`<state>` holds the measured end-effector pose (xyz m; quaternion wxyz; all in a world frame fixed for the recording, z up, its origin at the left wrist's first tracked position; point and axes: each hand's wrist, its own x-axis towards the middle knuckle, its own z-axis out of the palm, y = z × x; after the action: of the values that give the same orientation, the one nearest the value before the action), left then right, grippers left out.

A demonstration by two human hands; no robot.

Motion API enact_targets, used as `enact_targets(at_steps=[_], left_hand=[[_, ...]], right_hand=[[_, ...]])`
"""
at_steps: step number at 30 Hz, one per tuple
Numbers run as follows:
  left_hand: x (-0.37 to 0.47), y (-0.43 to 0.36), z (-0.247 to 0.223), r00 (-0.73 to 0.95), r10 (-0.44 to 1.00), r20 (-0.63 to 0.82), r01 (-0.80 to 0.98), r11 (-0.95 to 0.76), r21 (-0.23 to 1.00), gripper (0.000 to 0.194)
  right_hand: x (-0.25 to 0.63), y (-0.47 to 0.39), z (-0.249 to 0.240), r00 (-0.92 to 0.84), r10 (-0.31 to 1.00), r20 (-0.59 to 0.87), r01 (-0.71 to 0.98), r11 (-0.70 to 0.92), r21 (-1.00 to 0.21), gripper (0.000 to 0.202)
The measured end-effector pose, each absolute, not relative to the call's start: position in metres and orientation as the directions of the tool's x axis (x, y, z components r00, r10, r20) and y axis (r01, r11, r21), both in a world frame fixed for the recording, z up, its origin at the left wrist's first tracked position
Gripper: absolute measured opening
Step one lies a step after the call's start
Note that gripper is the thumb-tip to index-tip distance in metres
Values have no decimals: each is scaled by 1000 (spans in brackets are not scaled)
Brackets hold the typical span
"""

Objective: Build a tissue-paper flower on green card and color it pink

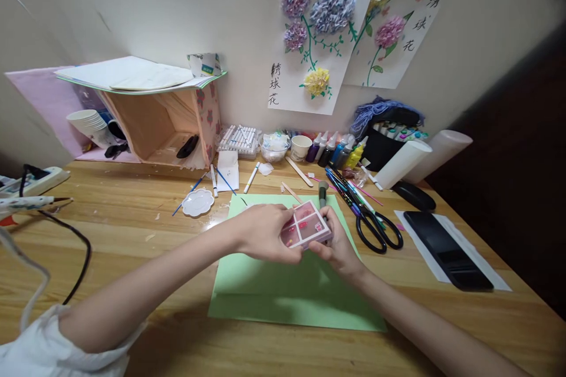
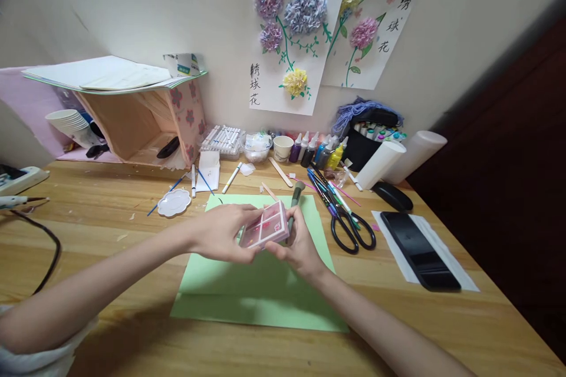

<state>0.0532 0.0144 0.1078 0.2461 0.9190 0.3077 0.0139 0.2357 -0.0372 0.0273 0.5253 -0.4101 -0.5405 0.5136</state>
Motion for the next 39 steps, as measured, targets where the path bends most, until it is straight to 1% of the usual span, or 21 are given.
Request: enact_targets(at_steps=[2,7,11,13,15,16,19,22,24,26,28,30,32,34,35,37,39], left_hand=[[61,20,116,838,521,-162,538,-738,408,35],[82,25,133,873,411,-264,482,-808,339,24],[92,22,141,893,363,-265,432,-857,281,18],[93,23,146,882,361,-302,450,-836,314,19],[89,27,152,860,364,-358,490,-784,380,24],[86,31,155,852,376,-365,510,-754,414,28],[73,44,158,858,429,-282,512,-676,530,42],[61,57,153,868,428,-254,464,-514,722,46],[55,62,146,865,407,-292,438,-331,836,50],[50,64,139,859,378,-346,424,-144,894,54],[44,65,133,849,376,-372,396,15,918,56],[37,63,129,839,402,-366,331,155,931,56],[29,60,126,826,443,-350,248,271,930,57],[19,54,122,805,489,-336,180,338,924,60],[14,50,120,792,513,-331,155,356,922,62],[2,42,116,780,542,-313,101,384,918,65],[-11,32,111,773,561,-297,51,412,910,64]], right_hand=[[236,-34,28,-85,984,157,-73,151,-986,57],[237,-31,33,-31,988,154,-30,153,-988,56],[238,-33,35,2,987,158,-25,158,-987,57],[239,-33,34,2,989,149,-49,149,-988,57],[241,-34,33,-15,991,133,-85,131,-988,58],[243,-35,32,-31,992,124,-109,120,-987,58],[249,-37,27,-63,993,102,-205,87,-975,57],[254,-41,21,-62,994,90,-291,68,-954,51],[255,-42,18,-51,994,92,-316,71,-946,49],[255,-43,18,-32,996,84,-325,69,-943,48],[255,-43,21,-12,998,62,-337,54,-940,48],[256,-42,24,17,999,39,-354,42,-934,47],[257,-41,28,57,998,35,-354,53,-934,40],[258,-39,31,87,994,62,-337,88,-937,36],[259,-38,32,83,993,81,-328,104,-939,38],[259,-37,34,44,993,112,-314,120,-942,43],[257,-36,37,1,992,123,-296,118,-948,43]])
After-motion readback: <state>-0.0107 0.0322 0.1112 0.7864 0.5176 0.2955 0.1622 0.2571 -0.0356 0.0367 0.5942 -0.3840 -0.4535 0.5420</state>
